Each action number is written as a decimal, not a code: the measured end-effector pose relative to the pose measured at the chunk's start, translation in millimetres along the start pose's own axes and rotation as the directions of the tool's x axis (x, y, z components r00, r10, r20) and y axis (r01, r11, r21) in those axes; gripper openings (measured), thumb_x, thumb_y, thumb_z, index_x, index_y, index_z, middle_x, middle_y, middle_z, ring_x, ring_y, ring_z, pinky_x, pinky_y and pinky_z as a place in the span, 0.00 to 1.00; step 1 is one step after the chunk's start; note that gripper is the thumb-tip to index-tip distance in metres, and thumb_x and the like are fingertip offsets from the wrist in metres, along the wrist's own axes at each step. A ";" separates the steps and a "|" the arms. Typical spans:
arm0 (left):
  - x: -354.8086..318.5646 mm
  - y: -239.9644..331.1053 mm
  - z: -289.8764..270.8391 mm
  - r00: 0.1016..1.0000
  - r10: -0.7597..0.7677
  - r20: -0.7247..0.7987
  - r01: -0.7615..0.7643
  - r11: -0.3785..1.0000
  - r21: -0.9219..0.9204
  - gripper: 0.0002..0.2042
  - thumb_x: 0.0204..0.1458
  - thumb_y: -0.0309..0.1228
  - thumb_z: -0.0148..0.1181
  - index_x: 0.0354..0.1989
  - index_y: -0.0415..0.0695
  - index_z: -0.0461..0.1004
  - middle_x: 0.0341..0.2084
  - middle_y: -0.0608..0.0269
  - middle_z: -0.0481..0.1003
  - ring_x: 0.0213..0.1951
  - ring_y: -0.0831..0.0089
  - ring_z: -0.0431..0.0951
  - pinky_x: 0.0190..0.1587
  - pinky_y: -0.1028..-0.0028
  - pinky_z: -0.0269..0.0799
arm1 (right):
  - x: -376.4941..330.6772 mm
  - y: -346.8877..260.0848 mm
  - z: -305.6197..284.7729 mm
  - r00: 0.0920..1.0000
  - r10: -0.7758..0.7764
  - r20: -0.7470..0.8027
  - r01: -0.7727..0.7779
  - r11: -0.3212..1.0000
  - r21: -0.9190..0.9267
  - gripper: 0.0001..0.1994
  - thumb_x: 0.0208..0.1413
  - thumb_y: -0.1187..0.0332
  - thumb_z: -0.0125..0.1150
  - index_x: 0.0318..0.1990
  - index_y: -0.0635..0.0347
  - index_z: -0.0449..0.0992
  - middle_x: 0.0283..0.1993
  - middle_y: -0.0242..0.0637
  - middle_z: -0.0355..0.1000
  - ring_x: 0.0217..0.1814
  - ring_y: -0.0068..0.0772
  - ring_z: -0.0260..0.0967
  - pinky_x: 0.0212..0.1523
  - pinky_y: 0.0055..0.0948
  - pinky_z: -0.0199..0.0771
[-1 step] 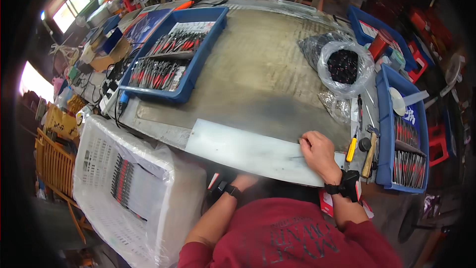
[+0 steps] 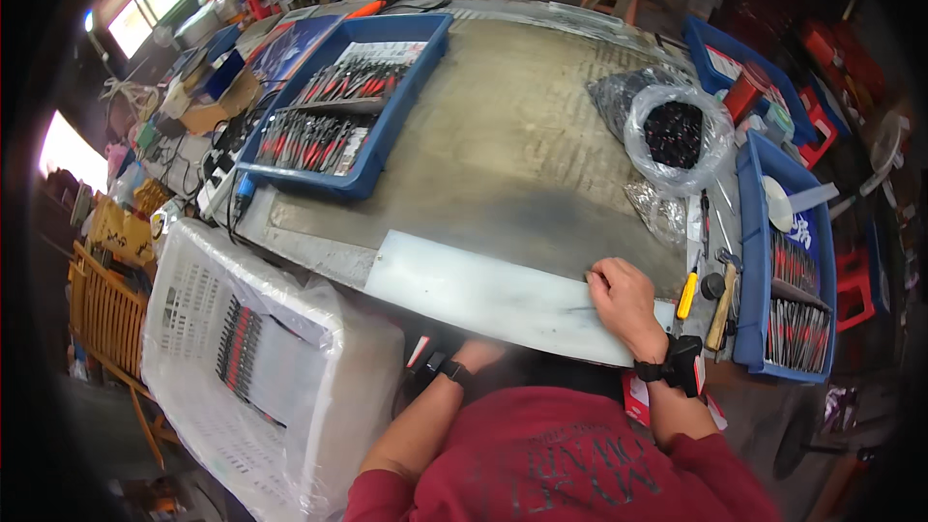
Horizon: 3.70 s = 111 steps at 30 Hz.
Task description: The person repeatedly picks up small red-handled tools from a table and places them into a white plastic basket. They occasionally inspect individual tools by opening and closing them before placing them in the basket. The process continues throughout the clip.
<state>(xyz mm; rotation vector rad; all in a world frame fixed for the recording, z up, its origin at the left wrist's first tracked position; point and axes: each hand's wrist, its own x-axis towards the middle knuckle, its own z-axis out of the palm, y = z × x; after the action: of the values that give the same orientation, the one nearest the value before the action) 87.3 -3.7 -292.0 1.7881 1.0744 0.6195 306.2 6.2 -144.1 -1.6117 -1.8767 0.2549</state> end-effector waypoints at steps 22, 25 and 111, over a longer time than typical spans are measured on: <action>-51.3 146.3 -55.4 0.840 0.067 0.538 0.126 0.941 -0.314 0.10 0.53 0.33 0.54 0.36 0.38 0.73 0.32 0.58 0.75 0.36 0.71 0.74 0.41 0.73 0.69 | -1.5 -0.7 -1.3 0.999 -0.047 -0.024 0.047 0.998 0.033 0.03 0.46 0.72 0.56 0.27 0.62 0.71 0.26 0.43 0.69 0.29 0.47 0.67 0.29 0.38 0.65; -55.8 198.6 -86.7 0.819 0.406 0.405 -0.173 0.848 -0.501 0.09 0.51 0.29 0.57 0.36 0.36 0.73 0.33 0.55 0.74 0.37 0.63 0.74 0.42 0.69 0.69 | -2.4 -1.4 -2.6 1.000 -0.031 -0.006 0.031 0.999 0.033 0.03 0.47 0.71 0.55 0.28 0.61 0.72 0.28 0.44 0.70 0.31 0.49 0.68 0.31 0.41 0.66; 101.9 196.5 -325.6 0.755 0.126 -0.643 0.399 0.690 0.604 0.13 0.43 0.36 0.57 0.32 0.39 0.76 0.29 0.47 0.76 0.36 0.54 0.77 0.41 0.65 0.70 | -3.2 5.7 4.4 0.997 -0.048 -0.058 0.048 0.999 -0.003 0.03 0.46 0.71 0.55 0.26 0.59 0.70 0.27 0.42 0.68 0.30 0.48 0.67 0.30 0.44 0.66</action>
<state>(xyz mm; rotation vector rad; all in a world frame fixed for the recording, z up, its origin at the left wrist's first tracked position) -35.4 196.6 24.0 2.1533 2.1757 0.8153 308.4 5.6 -151.6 -1.5563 -1.8699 0.1843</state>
